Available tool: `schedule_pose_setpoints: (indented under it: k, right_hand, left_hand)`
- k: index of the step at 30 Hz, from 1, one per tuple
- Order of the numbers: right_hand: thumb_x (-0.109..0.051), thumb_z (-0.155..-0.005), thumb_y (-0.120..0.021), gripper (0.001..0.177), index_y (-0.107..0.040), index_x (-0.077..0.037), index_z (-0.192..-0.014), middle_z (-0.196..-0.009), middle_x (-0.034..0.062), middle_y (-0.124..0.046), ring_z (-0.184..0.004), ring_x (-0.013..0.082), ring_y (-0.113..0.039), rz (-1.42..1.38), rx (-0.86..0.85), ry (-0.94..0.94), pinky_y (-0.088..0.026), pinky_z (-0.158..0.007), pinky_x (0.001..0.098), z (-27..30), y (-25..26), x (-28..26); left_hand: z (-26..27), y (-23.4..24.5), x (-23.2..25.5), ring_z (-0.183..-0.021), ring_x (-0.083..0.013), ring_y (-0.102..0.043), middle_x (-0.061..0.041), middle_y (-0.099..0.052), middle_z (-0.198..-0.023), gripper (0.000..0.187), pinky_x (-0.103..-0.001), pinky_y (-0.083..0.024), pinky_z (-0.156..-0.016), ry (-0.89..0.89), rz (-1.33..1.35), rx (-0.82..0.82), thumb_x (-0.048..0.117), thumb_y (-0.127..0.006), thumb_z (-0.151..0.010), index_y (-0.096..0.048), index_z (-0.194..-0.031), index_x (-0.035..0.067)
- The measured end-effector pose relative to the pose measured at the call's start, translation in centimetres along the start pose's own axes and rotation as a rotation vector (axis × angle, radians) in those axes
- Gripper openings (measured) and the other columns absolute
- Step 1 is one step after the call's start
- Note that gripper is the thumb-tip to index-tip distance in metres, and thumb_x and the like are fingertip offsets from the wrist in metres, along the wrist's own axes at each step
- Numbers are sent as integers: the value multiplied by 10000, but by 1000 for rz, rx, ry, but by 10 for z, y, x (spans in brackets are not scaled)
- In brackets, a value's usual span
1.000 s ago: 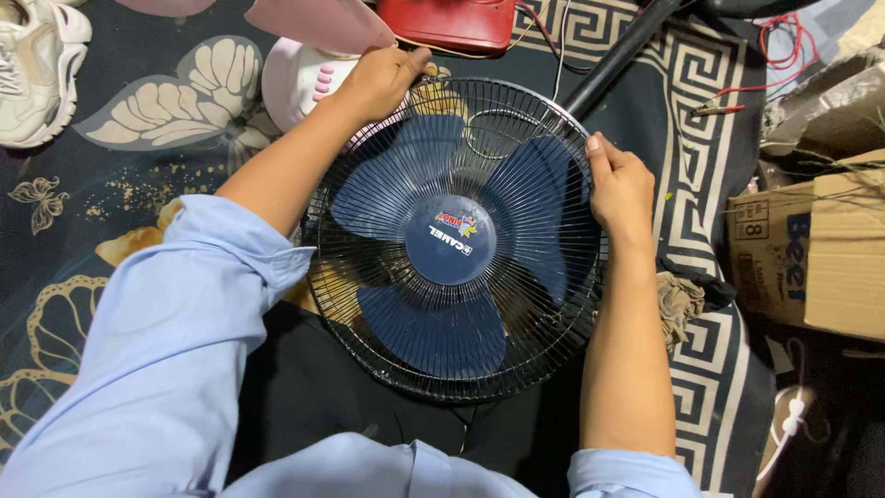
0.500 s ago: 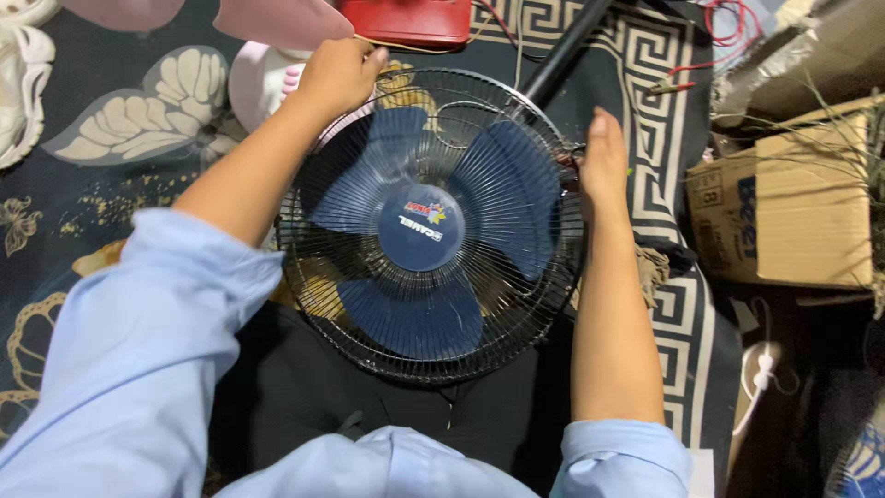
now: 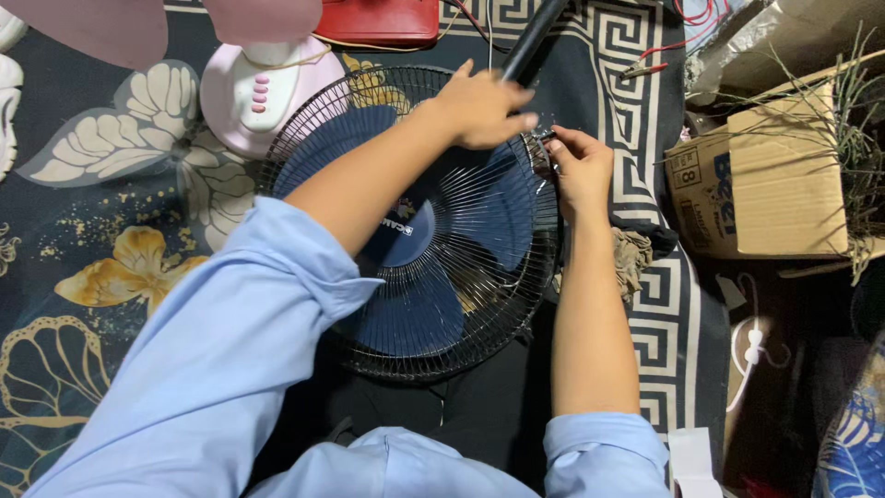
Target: The person disassembles a blue electric fan by removing the front grille and fan blades, then cleans the blades with a cloth. They then reassemble the fan by reattaching the blades and grille. The person also handles a pink fan, cleaning its blades with a cloth and a toothbrush.
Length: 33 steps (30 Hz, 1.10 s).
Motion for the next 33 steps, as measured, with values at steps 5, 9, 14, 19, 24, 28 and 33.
schedule_pose_setpoints:
  k: [5,9,14,19,24,28,33]
  right_hand:
    - [24,-957,-645,264,-721,48,-1209,-995,103,-769,-868,118,-714,217,9,53,-567,-802,234,-4,0,1]
    - [38,-966,-621,316,-695,40,-1272,-1079,123,-762,-947,125,-703,361,-38,142,-548,-867,237,-9,-3,-4]
    - [44,-959,-582,354,-684,7,-1295,-1174,136,-768,-1028,123,-708,343,-147,158,-540,-917,234,-17,-29,-4]
    - [15,-932,-625,325,-693,1,-1249,-1094,103,-769,-956,106,-712,389,-64,164,-554,-849,235,-16,-33,-12]
    - [-8,-957,-623,222,-745,4,-1143,-931,59,-759,-788,84,-669,397,-44,58,-538,-684,233,-10,-28,-11]
    - [68,-892,-574,232,-746,24,-1040,-878,43,-735,-762,77,-644,328,-149,99,-512,-665,225,-21,-34,-12]
    - [84,-846,-500,224,-707,13,-890,-778,34,-675,-644,98,-565,226,-174,-100,-445,-569,261,-41,-31,11]
  left_hand:
    - [-1,-15,-3,-1154,-290,-573,-43,-669,-1204,546,-512,-411,-951,115,-145,-117,580,-505,-956,-717,-1230,158]
    - [1,-10,2,-1134,-302,-574,-50,-666,-1195,522,-523,-415,-928,106,-142,-96,557,-518,-946,-720,-1233,170]
    - [4,-9,2,-1139,-287,-580,-55,-676,-1164,469,-496,-429,-931,120,-143,-105,509,-538,-930,-750,-1176,170]
    - [5,0,0,-1096,-307,-586,-72,-681,-1140,477,-497,-429,-899,95,-104,-39,505,-545,-919,-748,-1146,137]
    - [7,1,3,-1107,-313,-608,-96,-696,-1148,501,-489,-434,-924,126,-85,-52,504,-584,-926,-662,-1227,111]
    - [7,3,7,-1107,-331,-612,-139,-700,-1160,622,-504,-432,-911,131,-71,-16,472,-619,-908,-491,-1416,136]
    - [2,0,6,-1122,-345,-603,-148,-697,-1179,683,-524,-423,-917,141,-72,-11,499,-615,-914,-423,-1473,156]
Point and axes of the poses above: each hand's wrist, its own z-axis away from the middle knuckle, its own y-axis out of the back of the hand, x = y × z, the point moved 8 cm from there along -z, towards the middle knuckle
